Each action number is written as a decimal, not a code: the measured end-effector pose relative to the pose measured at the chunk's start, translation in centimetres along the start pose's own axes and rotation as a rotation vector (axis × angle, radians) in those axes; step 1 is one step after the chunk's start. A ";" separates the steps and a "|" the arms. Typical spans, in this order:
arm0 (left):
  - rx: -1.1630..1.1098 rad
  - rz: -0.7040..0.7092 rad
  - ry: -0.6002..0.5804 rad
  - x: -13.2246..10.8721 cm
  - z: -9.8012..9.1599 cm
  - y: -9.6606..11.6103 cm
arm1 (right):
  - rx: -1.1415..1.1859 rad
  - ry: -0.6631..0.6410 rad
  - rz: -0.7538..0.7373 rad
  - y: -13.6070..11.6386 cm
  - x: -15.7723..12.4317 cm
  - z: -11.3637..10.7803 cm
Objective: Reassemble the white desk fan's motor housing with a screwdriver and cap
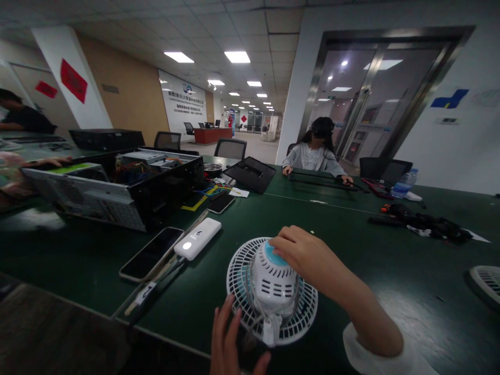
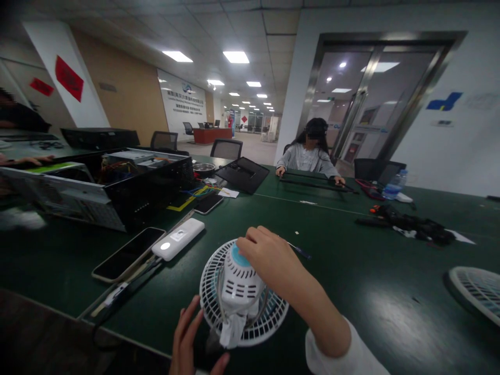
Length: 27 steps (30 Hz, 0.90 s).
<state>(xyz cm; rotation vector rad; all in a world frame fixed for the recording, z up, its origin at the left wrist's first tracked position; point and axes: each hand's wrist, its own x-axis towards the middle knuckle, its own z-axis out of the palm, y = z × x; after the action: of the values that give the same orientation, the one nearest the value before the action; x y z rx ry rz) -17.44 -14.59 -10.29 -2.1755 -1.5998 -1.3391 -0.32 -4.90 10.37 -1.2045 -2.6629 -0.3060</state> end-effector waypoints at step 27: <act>0.263 0.189 -0.065 2.1 0.7 -0.7 | -0.080 0.099 0.377 -2.7 0.4 1.0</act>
<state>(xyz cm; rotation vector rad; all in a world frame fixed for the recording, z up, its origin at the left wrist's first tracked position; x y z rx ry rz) -17.49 -12.45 -9.51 -2.1629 -1.4538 -0.9560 -2.72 -6.12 9.18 -1.6333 -2.2969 -0.3991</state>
